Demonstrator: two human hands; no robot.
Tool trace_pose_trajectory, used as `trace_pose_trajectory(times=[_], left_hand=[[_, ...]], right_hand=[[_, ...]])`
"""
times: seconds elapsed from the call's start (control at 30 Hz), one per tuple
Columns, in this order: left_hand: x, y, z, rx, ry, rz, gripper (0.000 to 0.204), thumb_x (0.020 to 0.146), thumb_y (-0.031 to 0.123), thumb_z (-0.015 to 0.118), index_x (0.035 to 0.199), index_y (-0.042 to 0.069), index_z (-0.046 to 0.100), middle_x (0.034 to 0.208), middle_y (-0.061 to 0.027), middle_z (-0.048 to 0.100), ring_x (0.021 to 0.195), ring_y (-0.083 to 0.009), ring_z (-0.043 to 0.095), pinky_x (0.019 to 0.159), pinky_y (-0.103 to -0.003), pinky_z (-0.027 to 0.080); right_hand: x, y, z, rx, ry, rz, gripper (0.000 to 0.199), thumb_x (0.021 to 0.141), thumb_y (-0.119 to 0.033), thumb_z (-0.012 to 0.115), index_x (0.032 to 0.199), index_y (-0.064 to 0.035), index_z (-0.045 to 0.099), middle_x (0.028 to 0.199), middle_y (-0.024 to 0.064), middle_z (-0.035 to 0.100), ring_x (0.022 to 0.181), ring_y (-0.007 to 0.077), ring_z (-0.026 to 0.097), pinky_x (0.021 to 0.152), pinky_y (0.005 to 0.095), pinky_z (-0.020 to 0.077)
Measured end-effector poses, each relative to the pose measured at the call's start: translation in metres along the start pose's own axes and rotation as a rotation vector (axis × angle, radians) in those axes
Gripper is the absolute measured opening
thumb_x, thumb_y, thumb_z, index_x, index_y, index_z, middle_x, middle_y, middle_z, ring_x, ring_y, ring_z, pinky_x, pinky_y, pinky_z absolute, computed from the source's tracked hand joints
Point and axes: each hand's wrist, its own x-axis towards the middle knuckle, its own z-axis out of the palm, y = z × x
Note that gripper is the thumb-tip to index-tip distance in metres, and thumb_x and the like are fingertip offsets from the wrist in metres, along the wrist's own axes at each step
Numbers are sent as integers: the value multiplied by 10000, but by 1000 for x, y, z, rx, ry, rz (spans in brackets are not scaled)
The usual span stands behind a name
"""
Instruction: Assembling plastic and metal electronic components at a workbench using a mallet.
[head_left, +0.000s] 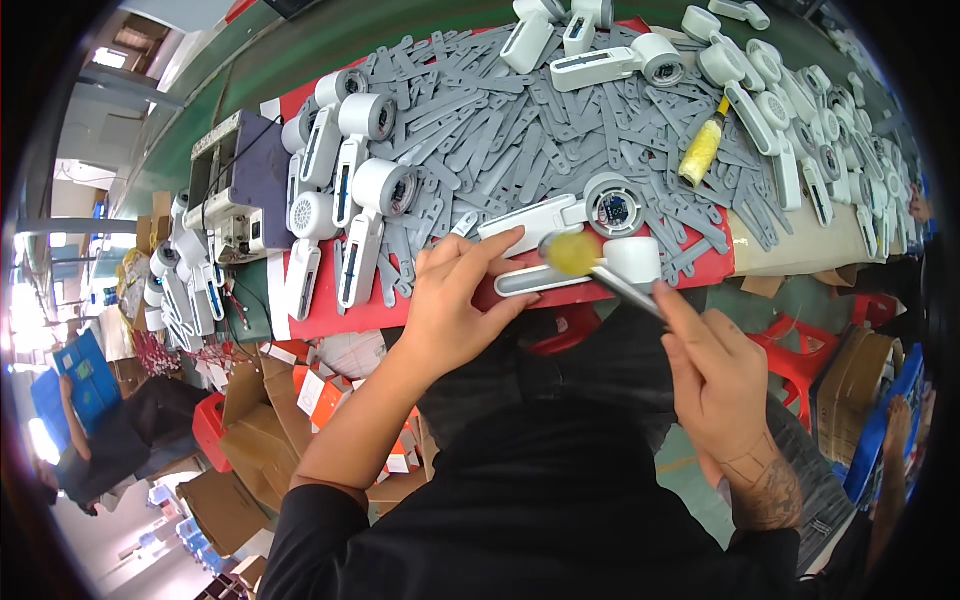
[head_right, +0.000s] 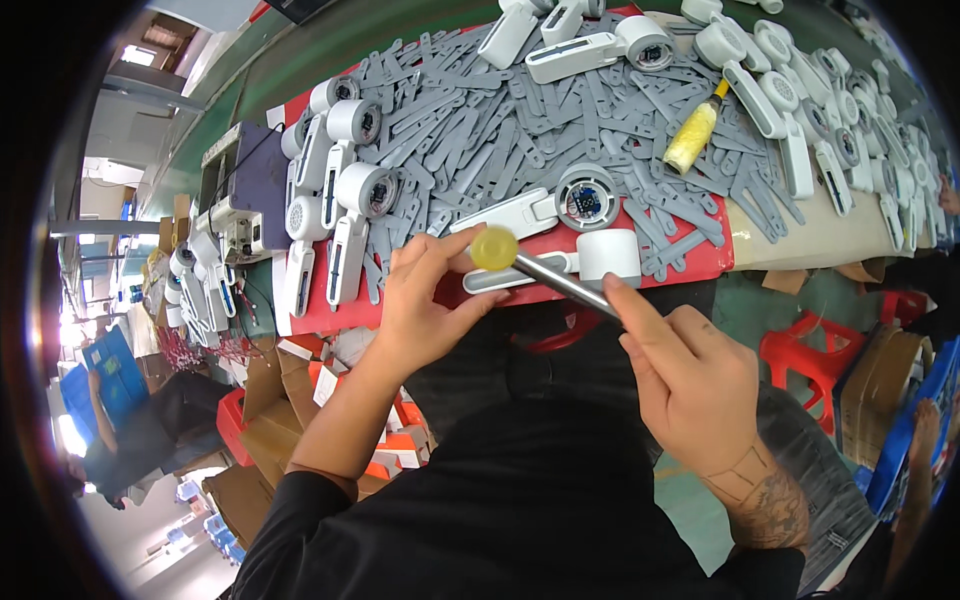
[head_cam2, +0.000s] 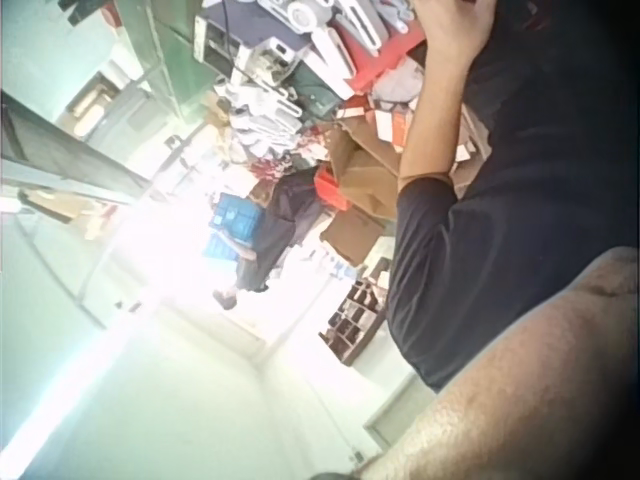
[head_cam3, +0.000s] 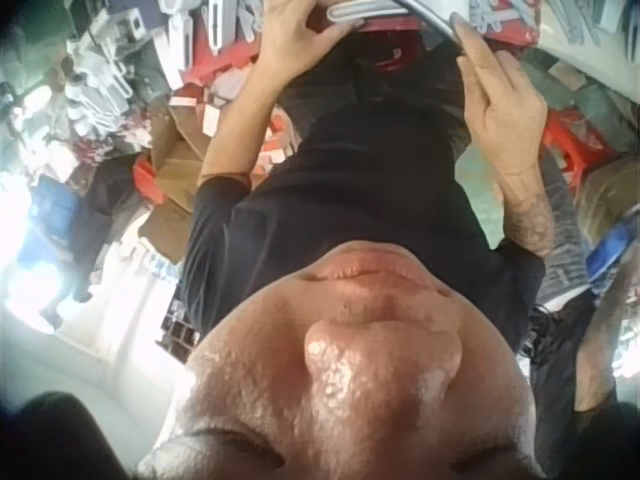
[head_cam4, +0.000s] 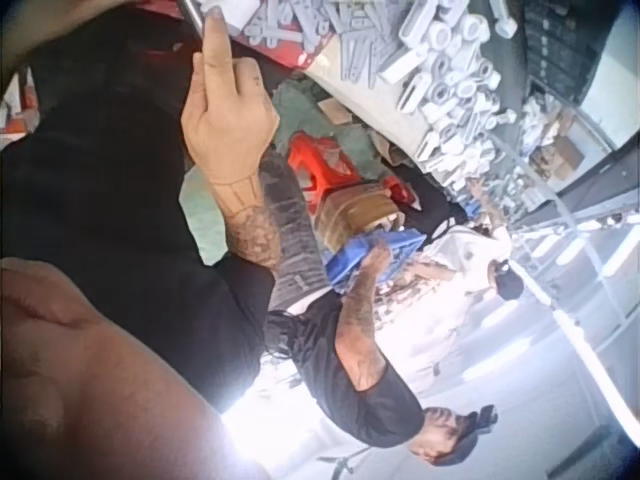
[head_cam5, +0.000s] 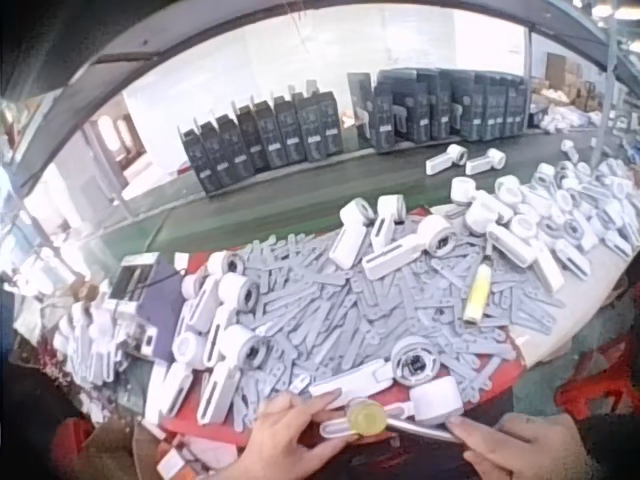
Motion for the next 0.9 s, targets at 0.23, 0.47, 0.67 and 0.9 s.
trace_pose_trajectory(times=[0.23, 0.47, 0.67, 0.9], left_hand=[[2, -4, 2, 1, 33, -8, 859, 728, 180, 978, 1489, 86, 591, 1092, 13, 818, 980, -223, 646, 949, -391, 426], [-2, -11, 7, -109, 24, -63, 1109, 703, 182, 978, 1653, 87, 413, 932, 6, 767, 1057, -266, 674, 1001, -448, 420], [2, -11, 8, -89, 46, -27, 988, 731, 149, 957, 1587, 56, 475, 932, -24, 764, 971, -273, 682, 936, -428, 458], [-2, 18, -43, -144, -61, 38, 361, 824, 127, 905, 1156, 37, 792, 953, -99, 741, 847, -289, 672, 777, -396, 502]], right_hand=[[11, -5, -1, -131, -88, -53, 543, 953, -107, 761, 1475, -242, 695, 746, 57, 540, 596, 264, 591, 534, 409, 495], [18, -14, 19, -72, -176, -83, 495, 981, -104, 740, 1468, -182, 693, 761, 76, 567, 626, 289, 601, 588, 424, 504], [19, -10, 20, 2, -98, -95, 489, 971, -92, 744, 1453, -172, 704, 769, 89, 565, 615, 296, 589, 570, 414, 488], [-1, 20, 3, 287, 174, -29, 407, 1010, -72, 673, 1409, 10, 690, 799, 90, 606, 626, 227, 559, 599, 371, 451]])
